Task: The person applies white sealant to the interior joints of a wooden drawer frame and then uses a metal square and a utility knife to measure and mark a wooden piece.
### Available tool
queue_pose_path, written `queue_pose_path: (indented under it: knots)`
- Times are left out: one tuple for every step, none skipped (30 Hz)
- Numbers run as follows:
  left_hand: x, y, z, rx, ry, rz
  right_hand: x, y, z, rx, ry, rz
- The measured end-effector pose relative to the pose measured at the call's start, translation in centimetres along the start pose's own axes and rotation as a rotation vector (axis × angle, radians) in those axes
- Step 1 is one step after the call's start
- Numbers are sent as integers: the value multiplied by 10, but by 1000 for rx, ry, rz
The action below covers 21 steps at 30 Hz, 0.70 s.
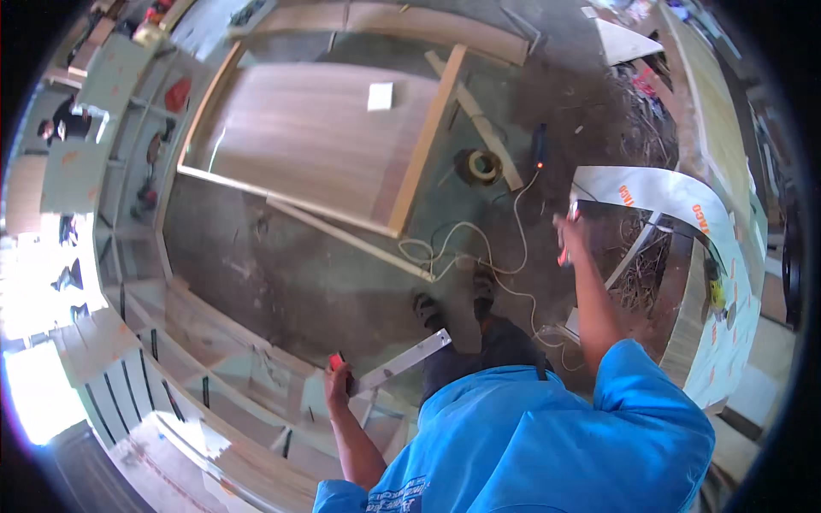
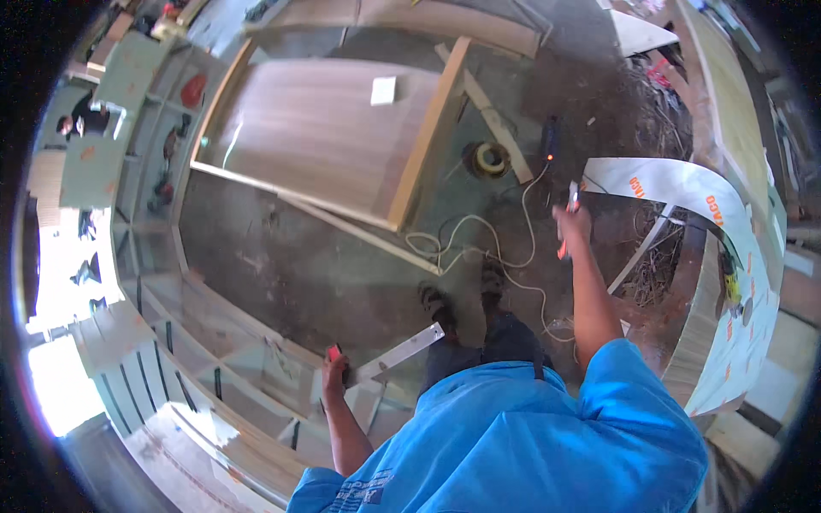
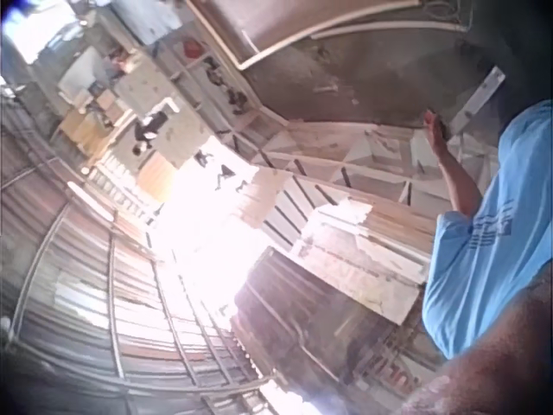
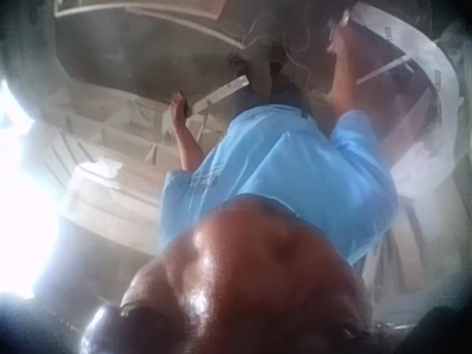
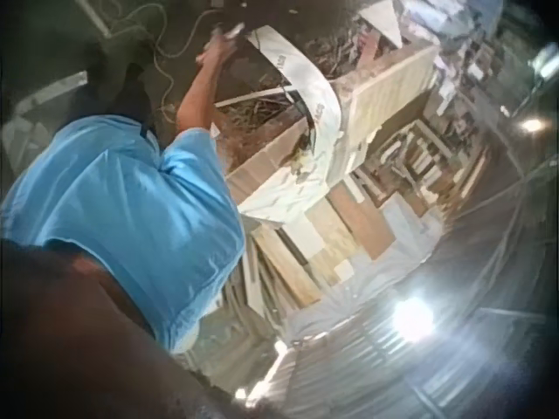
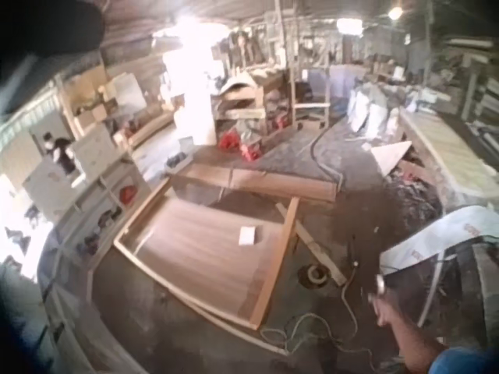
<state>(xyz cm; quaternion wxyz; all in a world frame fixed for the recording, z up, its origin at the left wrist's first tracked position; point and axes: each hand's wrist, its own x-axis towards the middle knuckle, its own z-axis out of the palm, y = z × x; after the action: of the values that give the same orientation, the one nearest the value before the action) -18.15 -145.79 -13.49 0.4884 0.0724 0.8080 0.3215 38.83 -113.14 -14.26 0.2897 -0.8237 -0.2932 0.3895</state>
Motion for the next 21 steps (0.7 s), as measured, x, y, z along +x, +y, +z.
queue_pose_path:
  knots:
    - [-3,8,8,-15,-18,29,-5,25,-14,-8,12,8]
    - [-4,17,17,-54,-48,30,-8,48,-27,-145,-13,-9]
    - [-3,28,28,-54,-50,-1,-11,70,-40,-135,-108,25]
    - [-3,37,42,-80,-62,35,-19,94,-56,-71,-215,150]
    - [-3,47,55,-106,-94,82,-24,116,-69,-143,-277,114]
    - [-3,57,70,-126,-102,62,-27,136,-80,-216,-336,106]
    - [-4,66,85,-113,-100,45,-32,158,-90,-295,-328,51]
    - [-4,74,103,-131,-118,55,-35,178,-100,-397,-307,78]
    - [-2,83,121,-229,-162,-6,-35,197,-112,-367,-305,35]
    - [-1,93,138,-325,-204,-70,-35,214,-122,-480,-354,-12]
    - [2,104,157,-308,-210,-55,-36,230,-128,-593,-401,-63]
    - [4,115,178,-308,-267,-38,-35,244,-135,-577,-395,-64]
    - [6,125,198,-283,-279,-37,-33,254,-143,-385,-414,13]
    - [7,136,219,-307,-317,-12,-31,260,-148,-217,-414,174]
    - [6,146,241,-397,-425,27,-27,262,-153,-187,-439,95]
    - [2,151,259,-478,-499,37,-24,261,-159,-163,-371,223]
    - [-3,156,273,-483,-529,50,-21,256,-165,-161,-286,382]
    - [-6,166,289,-418,-471,87,-16,245,-168,-136,-295,352]
    - [-7,177,304,-379,-442,160,-10,231,-172,14,-355,315]
    - [-9,184,314,-437,-565,135,-3,214,-175,134,-395,305]
    - [-6,195,320,-424,-485,87,3,194,-175,155,-427,273]
